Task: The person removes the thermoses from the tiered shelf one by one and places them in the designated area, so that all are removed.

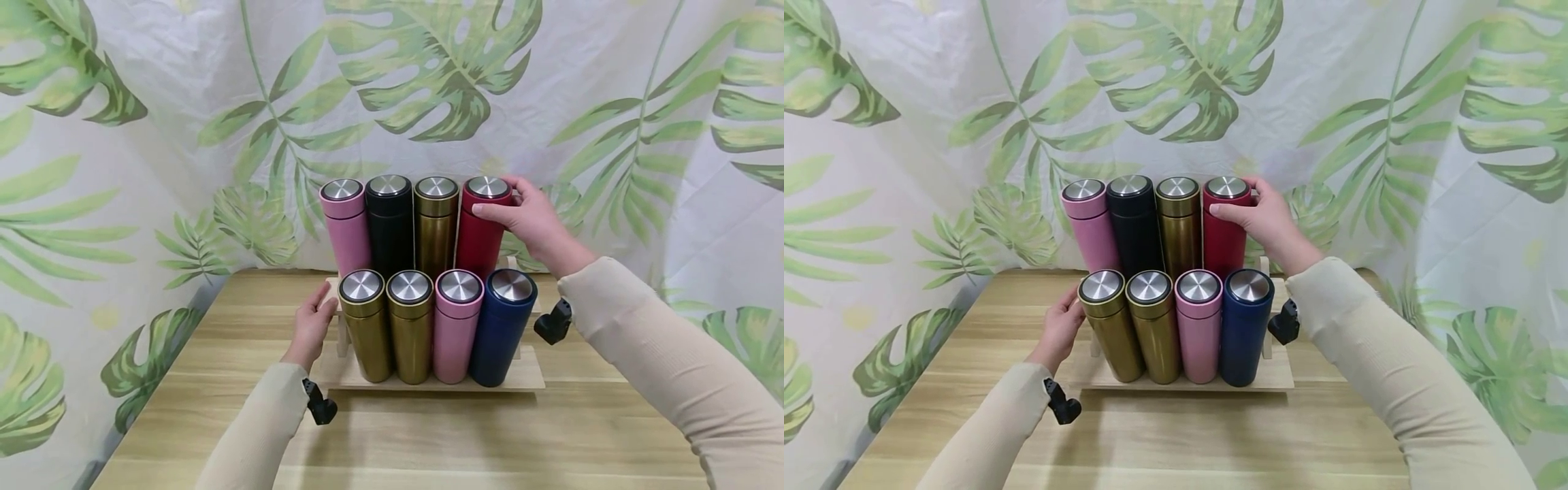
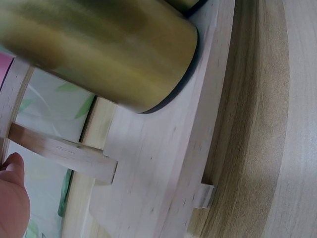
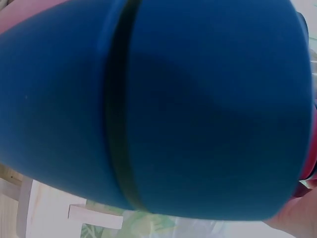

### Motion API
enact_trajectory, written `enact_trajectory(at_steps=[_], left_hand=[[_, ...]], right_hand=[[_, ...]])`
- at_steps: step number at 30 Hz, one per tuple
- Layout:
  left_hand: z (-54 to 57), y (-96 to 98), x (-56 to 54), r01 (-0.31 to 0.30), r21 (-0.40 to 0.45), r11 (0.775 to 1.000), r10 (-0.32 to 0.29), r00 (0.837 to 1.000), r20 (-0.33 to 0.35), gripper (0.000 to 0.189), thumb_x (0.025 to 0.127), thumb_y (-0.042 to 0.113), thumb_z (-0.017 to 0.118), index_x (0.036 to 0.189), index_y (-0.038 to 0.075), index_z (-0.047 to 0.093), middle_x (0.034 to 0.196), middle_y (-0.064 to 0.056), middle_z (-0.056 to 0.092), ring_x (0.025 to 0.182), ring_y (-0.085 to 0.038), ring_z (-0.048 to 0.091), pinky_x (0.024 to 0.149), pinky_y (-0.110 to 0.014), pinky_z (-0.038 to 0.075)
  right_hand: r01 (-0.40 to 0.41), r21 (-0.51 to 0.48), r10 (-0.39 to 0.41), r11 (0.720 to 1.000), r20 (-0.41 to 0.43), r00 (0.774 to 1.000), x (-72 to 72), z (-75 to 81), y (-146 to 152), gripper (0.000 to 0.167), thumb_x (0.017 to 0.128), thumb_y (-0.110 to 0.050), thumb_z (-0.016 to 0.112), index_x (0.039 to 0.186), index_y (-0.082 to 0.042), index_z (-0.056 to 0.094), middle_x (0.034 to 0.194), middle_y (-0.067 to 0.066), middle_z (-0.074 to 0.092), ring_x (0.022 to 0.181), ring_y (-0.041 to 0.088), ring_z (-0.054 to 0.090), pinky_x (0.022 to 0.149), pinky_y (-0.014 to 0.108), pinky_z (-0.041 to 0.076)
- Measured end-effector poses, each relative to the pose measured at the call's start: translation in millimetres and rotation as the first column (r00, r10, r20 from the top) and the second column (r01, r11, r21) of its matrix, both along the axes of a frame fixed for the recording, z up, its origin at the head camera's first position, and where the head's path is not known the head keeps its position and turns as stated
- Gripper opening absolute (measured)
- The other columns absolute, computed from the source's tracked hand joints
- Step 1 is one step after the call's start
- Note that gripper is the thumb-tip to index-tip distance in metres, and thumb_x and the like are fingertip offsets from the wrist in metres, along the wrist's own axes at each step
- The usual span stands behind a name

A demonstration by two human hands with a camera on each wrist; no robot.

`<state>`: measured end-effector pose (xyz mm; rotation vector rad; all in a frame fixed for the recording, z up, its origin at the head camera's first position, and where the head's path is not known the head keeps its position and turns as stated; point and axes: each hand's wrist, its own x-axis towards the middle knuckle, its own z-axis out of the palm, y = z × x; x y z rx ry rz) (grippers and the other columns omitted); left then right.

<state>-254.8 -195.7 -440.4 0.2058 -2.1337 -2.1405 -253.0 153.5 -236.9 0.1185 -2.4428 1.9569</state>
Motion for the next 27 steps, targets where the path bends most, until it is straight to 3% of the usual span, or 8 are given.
enact_trajectory(at_steps=[12, 16, 27], left_hand=[[0.9, -0.1, -0.2, 0.012, 0.004, 1.000, -0.012, 1.000, 0.005, 0.050, 0.093, 0.005, 0.048, 0.141, 0.001, 0.034, 0.149, -0.009, 0.031, 0.133, -0.019, 0.030, 0.106, -0.032, 0.033], [1.6, -0.1, -0.4, 0.014, 0.010, 1.000, -0.014, 1.000, 0.012, 0.051, 0.094, 0.006, 0.049, 0.142, 0.002, 0.034, 0.149, -0.008, 0.030, 0.132, -0.018, 0.032, 0.105, -0.032, 0.033], [0.6, -0.9, -0.8, 0.021, 0.017, 1.000, -0.021, 1.000, 0.011, 0.051, 0.094, 0.006, 0.048, 0.142, 0.001, 0.032, 0.149, -0.007, 0.030, 0.134, -0.018, 0.029, 0.106, -0.030, 0.033]], right_hand=[[0.035, 0.015, -0.035, 0.999, -0.018, 0.999, 3.0, 2.6, 2, 0.062, 0.083, -0.022, 0.069, 0.134, -0.009, 0.037, 0.124, 0.011, 0.051, 0.105, 0.017, 0.052, 0.092, 0.034, 0.044], [0.048, 0.010, -0.048, 0.999, -0.040, 0.998, 4.4, 6.9, 4, 0.059, 0.082, -0.023, 0.069, 0.131, -0.008, 0.039, 0.118, 0.007, 0.054, 0.096, 0.011, 0.054, 0.085, 0.028, 0.046], [0.091, 0.019, -0.090, 0.996, -0.068, 0.994, 6.9, 19.0, 17, 0.056, 0.081, -0.026, 0.071, 0.126, -0.012, 0.041, 0.111, 0.002, 0.056, 0.092, 0.009, 0.056, 0.078, 0.023, 0.048]])
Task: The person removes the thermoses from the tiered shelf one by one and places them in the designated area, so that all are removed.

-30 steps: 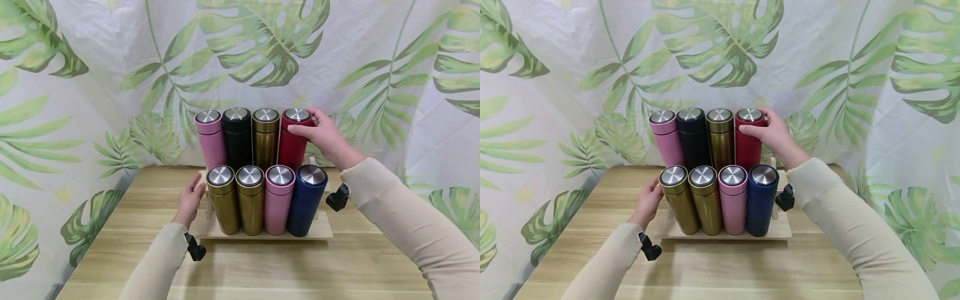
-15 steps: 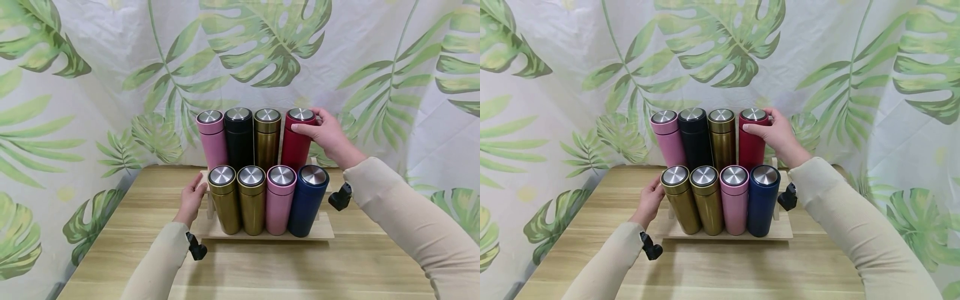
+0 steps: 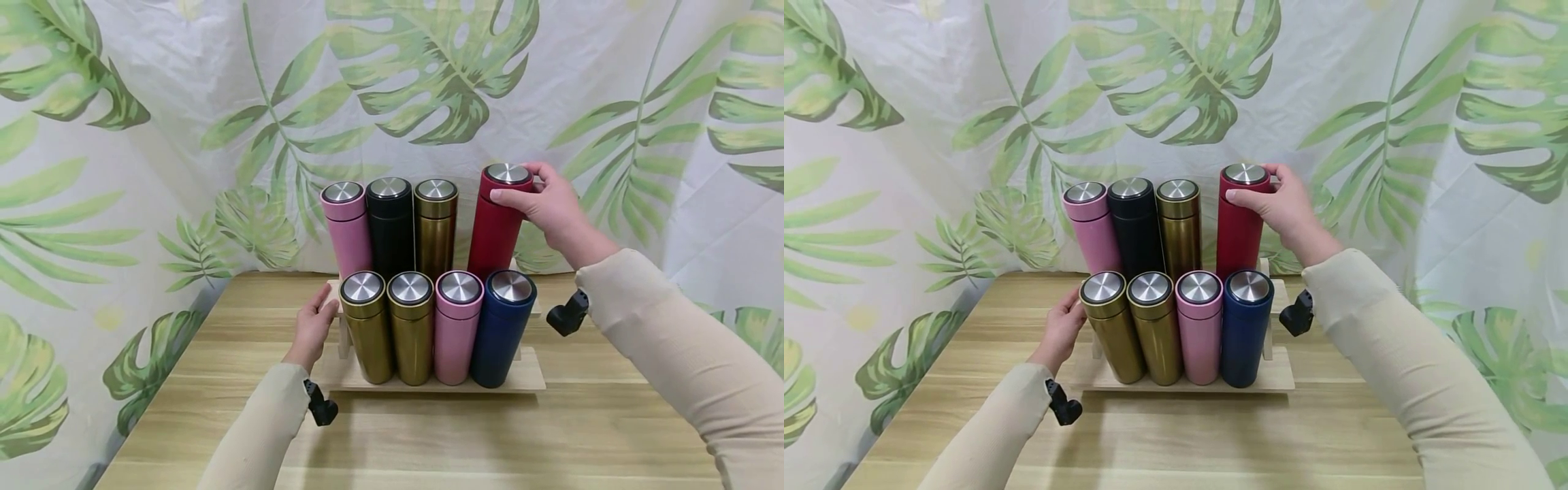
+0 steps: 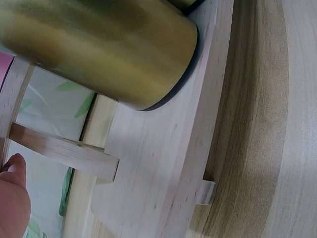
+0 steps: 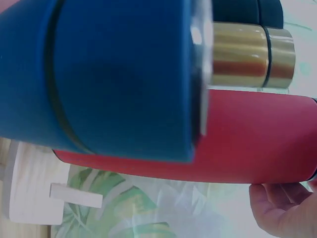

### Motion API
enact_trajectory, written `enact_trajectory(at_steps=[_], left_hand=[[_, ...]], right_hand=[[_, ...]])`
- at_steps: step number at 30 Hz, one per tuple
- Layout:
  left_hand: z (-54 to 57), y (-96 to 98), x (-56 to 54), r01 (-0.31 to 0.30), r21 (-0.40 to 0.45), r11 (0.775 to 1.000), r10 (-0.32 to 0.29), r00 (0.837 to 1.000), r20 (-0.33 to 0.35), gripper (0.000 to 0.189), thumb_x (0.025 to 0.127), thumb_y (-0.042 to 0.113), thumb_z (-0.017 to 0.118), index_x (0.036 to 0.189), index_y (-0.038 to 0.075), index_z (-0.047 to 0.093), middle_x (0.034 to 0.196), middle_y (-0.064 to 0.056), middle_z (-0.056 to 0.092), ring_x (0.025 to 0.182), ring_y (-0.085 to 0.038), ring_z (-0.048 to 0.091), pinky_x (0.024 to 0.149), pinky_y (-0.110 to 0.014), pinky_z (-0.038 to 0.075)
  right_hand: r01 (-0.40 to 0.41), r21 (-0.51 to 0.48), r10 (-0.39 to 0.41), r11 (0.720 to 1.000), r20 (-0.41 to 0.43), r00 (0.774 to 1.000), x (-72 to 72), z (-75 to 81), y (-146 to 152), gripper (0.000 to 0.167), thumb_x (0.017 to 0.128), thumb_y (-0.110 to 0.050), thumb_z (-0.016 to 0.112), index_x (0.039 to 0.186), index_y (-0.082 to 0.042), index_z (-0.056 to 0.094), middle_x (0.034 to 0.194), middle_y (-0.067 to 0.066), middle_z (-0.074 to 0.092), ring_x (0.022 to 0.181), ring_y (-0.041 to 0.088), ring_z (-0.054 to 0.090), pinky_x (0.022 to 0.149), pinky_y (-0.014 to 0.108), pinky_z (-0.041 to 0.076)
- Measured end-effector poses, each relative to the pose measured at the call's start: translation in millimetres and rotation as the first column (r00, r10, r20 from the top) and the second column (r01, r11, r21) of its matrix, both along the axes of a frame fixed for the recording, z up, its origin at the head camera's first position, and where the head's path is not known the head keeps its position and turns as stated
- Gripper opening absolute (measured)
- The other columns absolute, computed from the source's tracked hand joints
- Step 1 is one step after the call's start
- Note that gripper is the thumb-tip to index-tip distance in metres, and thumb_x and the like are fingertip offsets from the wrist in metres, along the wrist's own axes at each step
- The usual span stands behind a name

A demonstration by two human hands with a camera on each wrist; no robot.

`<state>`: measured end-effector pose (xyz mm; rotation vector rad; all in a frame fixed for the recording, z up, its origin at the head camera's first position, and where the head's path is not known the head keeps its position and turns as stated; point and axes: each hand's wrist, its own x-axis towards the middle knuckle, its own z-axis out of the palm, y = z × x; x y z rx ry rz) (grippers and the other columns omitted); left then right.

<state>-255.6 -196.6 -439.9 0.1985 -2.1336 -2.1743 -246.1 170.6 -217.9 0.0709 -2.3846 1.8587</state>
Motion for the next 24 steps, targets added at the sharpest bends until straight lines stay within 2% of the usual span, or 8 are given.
enact_trajectory(at_steps=[5, 9, 17, 24], left_hand=[[0.9, -0.8, 0.7, 0.014, -0.002, 1.000, -0.014, 1.000, -0.001, 0.051, 0.094, 0.005, 0.047, 0.143, 0.001, 0.031, 0.150, -0.007, 0.028, 0.135, -0.018, 0.027, 0.106, -0.032, 0.032], [1.3, -0.6, 1.3, 0.017, 0.001, 1.000, -0.017, 1.000, 0.000, 0.052, 0.094, 0.005, 0.047, 0.143, 0.001, 0.031, 0.150, -0.007, 0.028, 0.135, -0.018, 0.027, 0.106, -0.032, 0.032], [0.9, -1.0, 0.6, 0.013, -0.011, 1.000, -0.013, 1.000, 0.008, 0.052, 0.094, 0.006, 0.048, 0.143, 0.002, 0.032, 0.150, -0.007, 0.029, 0.134, -0.019, 0.029, 0.106, -0.032, 0.032], [1.0, -0.9, 1.8, 0.011, -0.023, 1.000, -0.011, 1.000, 0.003, 0.051, 0.094, 0.007, 0.048, 0.143, 0.003, 0.032, 0.150, -0.007, 0.029, 0.133, -0.018, 0.030, 0.106, -0.032, 0.032]], right_hand=[[0.029, -0.001, -0.029, 1.000, -0.016, 0.999, 2.3, 3.2, 8, 0.052, 0.081, -0.026, 0.071, 0.123, -0.014, 0.042, 0.103, -0.004, 0.056, 0.086, 0.006, 0.056, 0.071, 0.019, 0.048], [0.039, 0.005, -0.039, 0.999, -0.027, 0.999, 3.8, 4.9, 16, 0.049, 0.080, -0.026, 0.072, 0.119, -0.017, 0.044, 0.099, -0.006, 0.056, 0.083, 0.004, 0.057, 0.070, 0.018, 0.049], [0.071, 0.045, -0.070, 0.996, -0.014, 0.997, 6.4, 9.2, 33, 0.057, 0.079, -0.033, 0.072, 0.124, -0.016, 0.042, 0.102, -0.006, 0.055, 0.086, 0.004, 0.056, 0.071, 0.018, 0.048], [0.101, 0.022, -0.101, 0.995, -0.013, 0.995, 9.8, 10.0, 52, 0.053, 0.078, -0.033, 0.073, 0.119, -0.019, 0.043, 0.101, -0.006, 0.054, 0.079, 0.001, 0.059, 0.067, 0.016, 0.049]])
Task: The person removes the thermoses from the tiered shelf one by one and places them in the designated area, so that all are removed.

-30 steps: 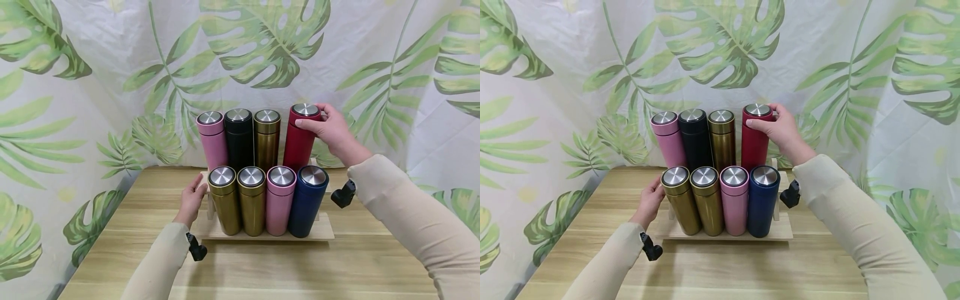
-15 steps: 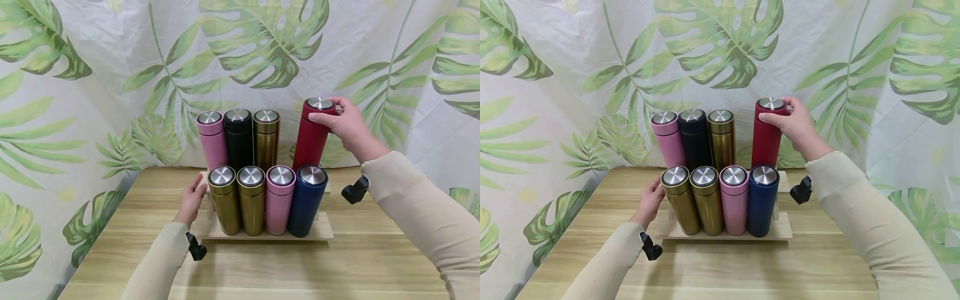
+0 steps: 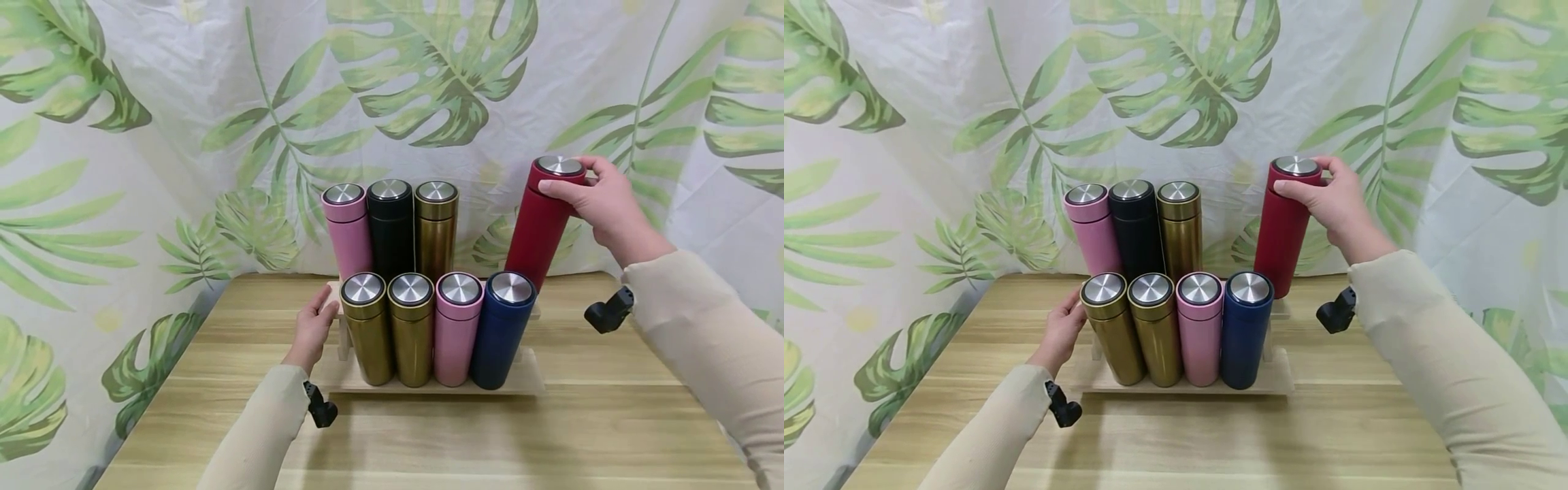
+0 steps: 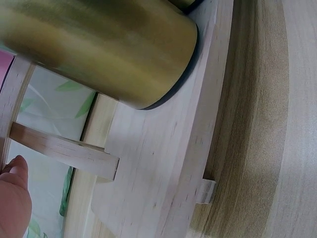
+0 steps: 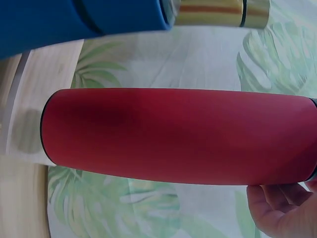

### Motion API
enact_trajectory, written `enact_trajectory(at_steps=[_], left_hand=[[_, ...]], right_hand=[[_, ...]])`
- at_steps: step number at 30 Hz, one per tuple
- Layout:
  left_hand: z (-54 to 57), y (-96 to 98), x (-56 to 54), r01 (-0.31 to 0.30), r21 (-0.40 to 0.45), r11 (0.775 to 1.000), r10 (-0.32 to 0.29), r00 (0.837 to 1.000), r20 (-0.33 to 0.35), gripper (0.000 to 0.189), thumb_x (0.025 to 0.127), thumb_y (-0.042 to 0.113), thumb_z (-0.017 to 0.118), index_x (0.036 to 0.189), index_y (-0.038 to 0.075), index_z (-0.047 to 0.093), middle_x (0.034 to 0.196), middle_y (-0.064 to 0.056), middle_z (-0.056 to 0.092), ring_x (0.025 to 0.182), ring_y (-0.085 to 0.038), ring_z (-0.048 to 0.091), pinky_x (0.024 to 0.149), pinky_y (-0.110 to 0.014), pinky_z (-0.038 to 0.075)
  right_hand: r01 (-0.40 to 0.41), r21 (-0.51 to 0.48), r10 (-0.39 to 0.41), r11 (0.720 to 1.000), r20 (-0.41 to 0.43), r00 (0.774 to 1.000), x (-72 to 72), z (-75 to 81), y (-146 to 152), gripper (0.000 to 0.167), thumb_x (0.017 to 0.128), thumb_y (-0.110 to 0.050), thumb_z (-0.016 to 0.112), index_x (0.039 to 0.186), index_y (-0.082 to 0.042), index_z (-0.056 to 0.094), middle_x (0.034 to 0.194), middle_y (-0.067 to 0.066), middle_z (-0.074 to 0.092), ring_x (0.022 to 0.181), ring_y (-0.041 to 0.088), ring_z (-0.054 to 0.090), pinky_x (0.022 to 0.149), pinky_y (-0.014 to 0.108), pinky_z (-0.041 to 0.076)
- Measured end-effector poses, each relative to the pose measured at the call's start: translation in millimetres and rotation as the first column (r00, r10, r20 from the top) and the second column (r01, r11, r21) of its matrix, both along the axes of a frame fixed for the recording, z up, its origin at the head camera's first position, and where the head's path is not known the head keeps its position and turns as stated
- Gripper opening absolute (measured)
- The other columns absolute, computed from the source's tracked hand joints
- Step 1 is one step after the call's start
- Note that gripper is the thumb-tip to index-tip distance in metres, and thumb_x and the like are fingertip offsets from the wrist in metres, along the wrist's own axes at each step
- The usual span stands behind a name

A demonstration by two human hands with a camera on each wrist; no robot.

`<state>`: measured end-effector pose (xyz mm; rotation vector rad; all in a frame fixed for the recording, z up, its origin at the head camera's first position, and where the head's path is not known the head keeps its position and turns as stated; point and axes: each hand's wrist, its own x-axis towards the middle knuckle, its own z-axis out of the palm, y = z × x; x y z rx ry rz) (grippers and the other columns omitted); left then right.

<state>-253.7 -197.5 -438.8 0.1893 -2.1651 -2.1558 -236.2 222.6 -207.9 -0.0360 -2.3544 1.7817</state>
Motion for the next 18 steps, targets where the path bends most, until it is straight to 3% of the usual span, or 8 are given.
enact_trajectory(at_steps=[14, 18], left_hand=[[0.7, 0.2, 1.5, -0.001, -0.028, 1.000, 0.001, 1.000, -0.015, 0.050, 0.094, 0.007, 0.048, 0.142, 0.002, 0.032, 0.150, -0.008, 0.029, 0.137, -0.020, 0.025, 0.107, -0.035, 0.031], [-1.8, 0.3, 0.6, -0.013, -0.056, 0.998, 0.012, 1.000, -0.014, 0.051, 0.094, 0.009, 0.049, 0.142, 0.004, 0.034, 0.150, -0.006, 0.030, 0.137, -0.019, 0.023, 0.108, -0.034, 0.029]], right_hand=[[0.071, -0.037, -0.072, 0.997, -0.011, 0.997, -2.1, -12.1, 35, 0.042, 0.078, -0.030, 0.073, 0.107, -0.024, 0.042, 0.093, -0.011, 0.055, 0.073, 0.000, 0.058, 0.061, 0.014, 0.049], [0.106, 0.013, -0.106, 0.994, 0.006, 0.994, -4.0, -16.8, 42, 0.050, 0.079, -0.034, 0.072, 0.115, -0.020, 0.041, 0.096, -0.010, 0.053, 0.076, 0.000, 0.057, 0.062, 0.013, 0.048]])
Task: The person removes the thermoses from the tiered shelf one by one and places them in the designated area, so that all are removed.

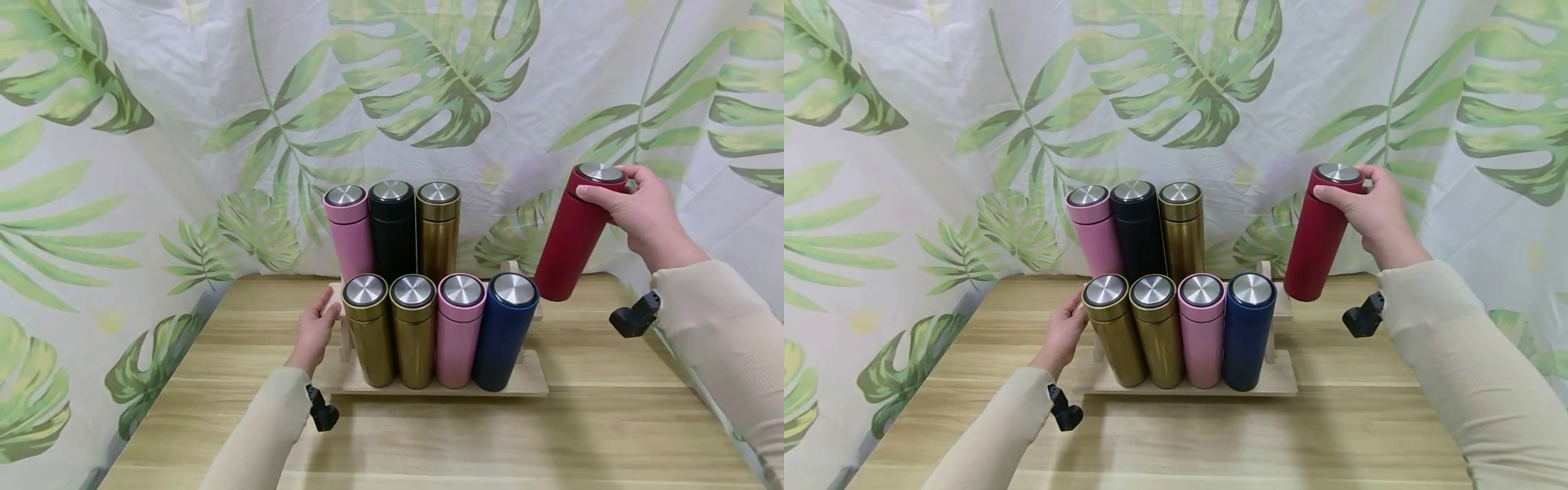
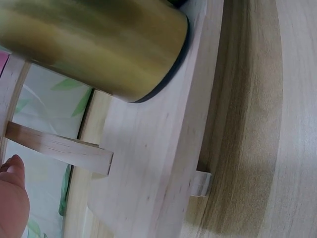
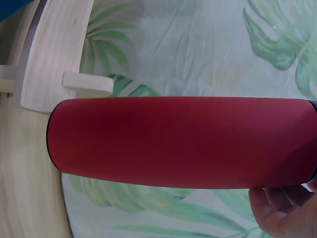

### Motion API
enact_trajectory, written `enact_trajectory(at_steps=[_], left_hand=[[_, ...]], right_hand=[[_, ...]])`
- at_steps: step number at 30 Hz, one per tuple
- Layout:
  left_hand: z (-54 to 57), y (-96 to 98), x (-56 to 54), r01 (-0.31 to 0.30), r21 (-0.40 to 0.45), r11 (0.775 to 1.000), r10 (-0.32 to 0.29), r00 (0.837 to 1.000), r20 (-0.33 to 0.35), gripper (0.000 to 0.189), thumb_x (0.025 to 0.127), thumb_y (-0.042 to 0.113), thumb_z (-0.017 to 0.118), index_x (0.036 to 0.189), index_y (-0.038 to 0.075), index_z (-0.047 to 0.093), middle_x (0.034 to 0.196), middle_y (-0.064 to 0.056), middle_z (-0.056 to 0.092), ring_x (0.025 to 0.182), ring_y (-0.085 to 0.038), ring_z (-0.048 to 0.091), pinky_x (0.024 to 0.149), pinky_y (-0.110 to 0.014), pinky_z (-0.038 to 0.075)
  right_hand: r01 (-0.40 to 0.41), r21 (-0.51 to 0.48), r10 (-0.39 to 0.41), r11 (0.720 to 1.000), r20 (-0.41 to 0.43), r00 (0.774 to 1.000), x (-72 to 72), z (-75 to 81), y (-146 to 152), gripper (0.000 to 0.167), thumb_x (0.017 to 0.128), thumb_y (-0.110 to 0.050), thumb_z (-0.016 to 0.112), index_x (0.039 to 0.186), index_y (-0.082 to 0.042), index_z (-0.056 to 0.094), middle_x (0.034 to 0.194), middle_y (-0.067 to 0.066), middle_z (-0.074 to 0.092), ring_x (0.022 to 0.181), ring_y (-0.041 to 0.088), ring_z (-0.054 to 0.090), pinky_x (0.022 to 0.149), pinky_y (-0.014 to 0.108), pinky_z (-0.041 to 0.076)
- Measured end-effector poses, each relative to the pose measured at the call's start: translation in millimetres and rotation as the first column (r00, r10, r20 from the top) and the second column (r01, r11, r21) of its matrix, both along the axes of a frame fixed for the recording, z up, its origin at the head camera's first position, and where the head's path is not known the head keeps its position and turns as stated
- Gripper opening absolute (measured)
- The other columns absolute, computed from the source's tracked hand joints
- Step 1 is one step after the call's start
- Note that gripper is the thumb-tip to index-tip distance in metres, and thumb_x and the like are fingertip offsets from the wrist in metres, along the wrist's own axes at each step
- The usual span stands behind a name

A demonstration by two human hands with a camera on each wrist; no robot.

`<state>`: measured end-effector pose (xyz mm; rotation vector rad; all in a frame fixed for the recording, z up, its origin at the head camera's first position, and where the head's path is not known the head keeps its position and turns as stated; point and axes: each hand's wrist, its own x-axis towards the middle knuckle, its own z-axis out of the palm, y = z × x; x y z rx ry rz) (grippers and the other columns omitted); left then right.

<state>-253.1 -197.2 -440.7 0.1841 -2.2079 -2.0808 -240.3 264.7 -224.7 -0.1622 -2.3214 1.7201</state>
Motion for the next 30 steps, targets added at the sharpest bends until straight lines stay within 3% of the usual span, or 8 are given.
enact_trajectory(at_steps=[4, 10, 19, 27, 30], left_hand=[[-1.2, -0.3, 0.3, -0.012, -0.040, 0.999, 0.012, 1.000, -0.007, 0.051, 0.094, 0.012, 0.051, 0.142, 0.006, 0.035, 0.149, -0.004, 0.032, 0.137, -0.018, 0.023, 0.109, -0.033, 0.027], [5.4, 2.9, 5.6, -0.009, -0.071, 0.997, 0.007, 1.000, -0.028, 0.050, 0.094, 0.012, 0.051, 0.141, 0.003, 0.035, 0.149, -0.009, 0.031, 0.138, -0.022, 0.022, 0.111, -0.036, 0.025], [-1.6, 2.0, 2.8, -0.028, -0.064, 0.998, 0.026, 0.999, -0.039, 0.050, 0.094, 0.010, 0.051, 0.141, 0.005, 0.037, 0.147, -0.007, 0.034, 0.136, -0.019, 0.026, 0.109, -0.034, 0.028], [-4.9, 0.8, 1.0, -0.044, -0.068, 0.997, 0.041, 0.998, -0.054, 0.049, 0.093, 0.009, 0.052, 0.140, 0.006, 0.040, 0.147, -0.007, 0.036, 0.132, -0.019, 0.032, 0.107, -0.036, 0.031], [-6.7, 0.3, 0.6, -0.049, -0.077, 0.996, 0.045, 0.998, -0.052, 0.049, 0.093, 0.010, 0.052, 0.140, 0.007, 0.040, 0.146, -0.007, 0.036, 0.125, -0.019, 0.041, 0.103, -0.031, 0.036]], right_hand=[[0.042, 0.054, -0.043, 0.998, 0.020, 0.999, -2.3, -5.9, 6, 0.057, 0.079, -0.038, 0.070, 0.122, -0.018, 0.038, 0.096, -0.011, 0.052, 0.076, -0.002, 0.056, 0.062, 0.013, 0.048], [0.084, 0.036, -0.085, 0.996, 0.028, 0.996, -3.2, -14.7, 16, 0.043, 0.077, -0.039, 0.072, 0.105, -0.028, 0.040, 0.086, -0.017, 0.054, 0.071, -0.004, 0.056, 0.062, 0.013, 0.047], [0.141, 0.063, -0.146, 0.988, 0.084, 0.986, -8.5, -33.0, 24, 0.071, 0.078, -0.045, 0.069, 0.132, -0.017, 0.033, 0.099, -0.012, 0.048, 0.080, 0.000, 0.053, 0.066, 0.012, 0.045], [0.208, 0.071, -0.213, 0.976, 0.061, 0.975, -14.6, -49.9, 29, 0.076, 0.078, -0.043, 0.069, 0.137, -0.015, 0.032, 0.097, -0.014, 0.045, 0.084, 0.001, 0.048, 0.066, 0.010, 0.043], [0.223, 0.071, -0.228, 0.972, 0.068, 0.971, -16.6, -55.9, 30, 0.081, 0.078, -0.043, 0.069, 0.141, -0.014, 0.029, 0.097, -0.015, 0.044, 0.083, -0.001, 0.048, 0.065, 0.009, 0.043]])
